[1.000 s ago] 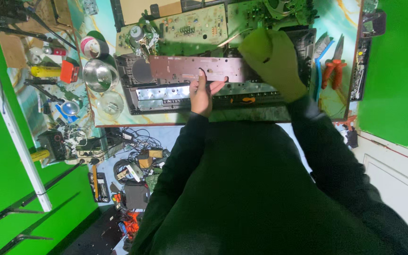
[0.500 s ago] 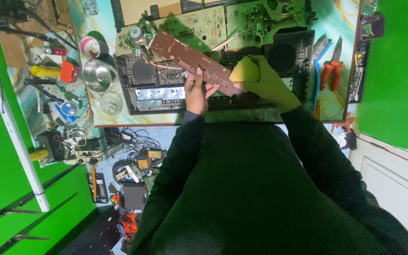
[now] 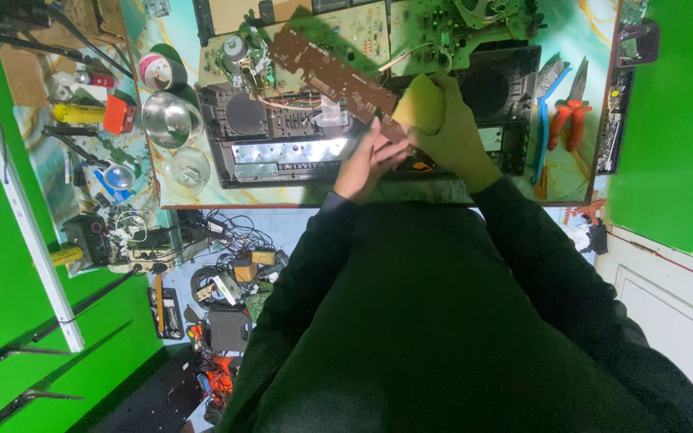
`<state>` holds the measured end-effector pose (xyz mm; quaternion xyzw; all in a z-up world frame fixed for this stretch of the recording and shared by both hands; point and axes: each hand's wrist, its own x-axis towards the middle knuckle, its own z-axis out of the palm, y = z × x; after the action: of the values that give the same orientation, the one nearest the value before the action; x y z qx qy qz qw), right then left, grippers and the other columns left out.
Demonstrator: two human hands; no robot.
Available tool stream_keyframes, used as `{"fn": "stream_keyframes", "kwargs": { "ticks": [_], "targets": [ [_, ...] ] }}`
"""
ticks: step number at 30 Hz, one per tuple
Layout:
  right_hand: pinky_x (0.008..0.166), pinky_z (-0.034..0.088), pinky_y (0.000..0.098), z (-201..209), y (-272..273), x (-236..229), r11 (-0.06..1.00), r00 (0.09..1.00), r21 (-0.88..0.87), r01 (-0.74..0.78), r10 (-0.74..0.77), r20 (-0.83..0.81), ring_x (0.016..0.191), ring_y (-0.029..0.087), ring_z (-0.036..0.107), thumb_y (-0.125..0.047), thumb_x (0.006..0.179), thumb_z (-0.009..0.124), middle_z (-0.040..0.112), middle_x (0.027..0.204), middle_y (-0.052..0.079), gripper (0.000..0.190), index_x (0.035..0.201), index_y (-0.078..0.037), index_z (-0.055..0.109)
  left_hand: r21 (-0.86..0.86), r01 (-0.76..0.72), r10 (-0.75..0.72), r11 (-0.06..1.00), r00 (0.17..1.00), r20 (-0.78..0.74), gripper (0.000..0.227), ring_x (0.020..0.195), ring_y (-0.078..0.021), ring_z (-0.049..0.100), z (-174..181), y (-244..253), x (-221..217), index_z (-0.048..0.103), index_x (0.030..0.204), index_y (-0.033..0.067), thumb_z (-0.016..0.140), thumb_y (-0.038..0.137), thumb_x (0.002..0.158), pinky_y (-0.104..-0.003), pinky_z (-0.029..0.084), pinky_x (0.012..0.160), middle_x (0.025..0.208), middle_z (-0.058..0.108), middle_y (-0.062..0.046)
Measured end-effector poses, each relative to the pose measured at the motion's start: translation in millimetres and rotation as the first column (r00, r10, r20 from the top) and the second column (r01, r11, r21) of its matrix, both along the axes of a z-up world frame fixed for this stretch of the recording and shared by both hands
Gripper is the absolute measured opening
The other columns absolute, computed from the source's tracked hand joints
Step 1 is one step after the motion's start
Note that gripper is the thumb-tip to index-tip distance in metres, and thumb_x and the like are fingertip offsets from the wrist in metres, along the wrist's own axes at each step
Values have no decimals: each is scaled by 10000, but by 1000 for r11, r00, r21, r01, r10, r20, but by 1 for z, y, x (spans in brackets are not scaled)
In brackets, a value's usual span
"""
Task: The person cleans the internal components of a disassembled electronic device on a workbench. They use a yellow sponge to wipe a circuit board and the device's chassis, then use a screwdriver to manipulate screws and wires inside the unit.
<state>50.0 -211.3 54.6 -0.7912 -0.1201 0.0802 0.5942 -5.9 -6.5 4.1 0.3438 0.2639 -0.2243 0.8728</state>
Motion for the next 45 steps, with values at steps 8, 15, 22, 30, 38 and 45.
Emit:
{"fn": "stream_keyframes", "kwargs": {
  "ticks": [8,15,22,30,38,45],
  "targets": [
    [1081,456,492,9,8,-8,914,873,-398,79,130,470,1246,418,524,-218,802,793,600,1313,188,651,1389,-16,595,-17,-246,246,969,965,85,442,1012,-290,701,-37,-19,-3,441,1406,16,608,210,1046,-443,572,922,1140,669,-188],
    [944,386,495,26,-1,-3,824,857,-554,118,198,477,1155,373,509,-285,830,770,589,1217,163,464,1222,-86,621,-145,-243,252,959,966,51,420,1172,-301,632,-20,-24,-2,423,1429,36,568,165,1056,-473,524,1068,1179,612,-124],
    [949,377,484,34,2,-14,818,856,-559,139,184,482,1179,368,498,-248,793,749,565,1245,175,458,1197,-71,628,-265,-142,173,954,980,97,247,1003,-155,626,8,-22,-2,502,1273,51,472,164,1055,-346,505,975,1157,638,-60],
    [944,380,489,29,-1,-14,802,864,-579,145,183,470,1152,361,492,-287,867,782,565,1250,161,538,1319,-29,648,-253,-219,240,942,969,55,234,1087,-216,668,-13,-24,-1,489,1235,53,536,173,1039,-371,545,1024,1188,624,-119],
    [934,381,483,34,-8,-15,816,920,-549,180,57,387,1135,362,489,-318,905,796,561,1212,149,591,1400,-23,667,-92,-230,244,969,951,190,433,1206,-304,657,-23,-24,0,486,1373,-59,577,235,1070,-464,528,1100,1285,644,-161],
    [977,410,489,19,-21,-22,848,915,-474,238,-31,402,1177,371,503,-400,984,828,540,1267,187,556,1305,-8,597,-6,-261,254,965,934,250,413,1190,-315,667,-26,-22,-5,542,1350,-69,569,251,1091,-478,549,1090,1304,627,-174]
  ]
}}
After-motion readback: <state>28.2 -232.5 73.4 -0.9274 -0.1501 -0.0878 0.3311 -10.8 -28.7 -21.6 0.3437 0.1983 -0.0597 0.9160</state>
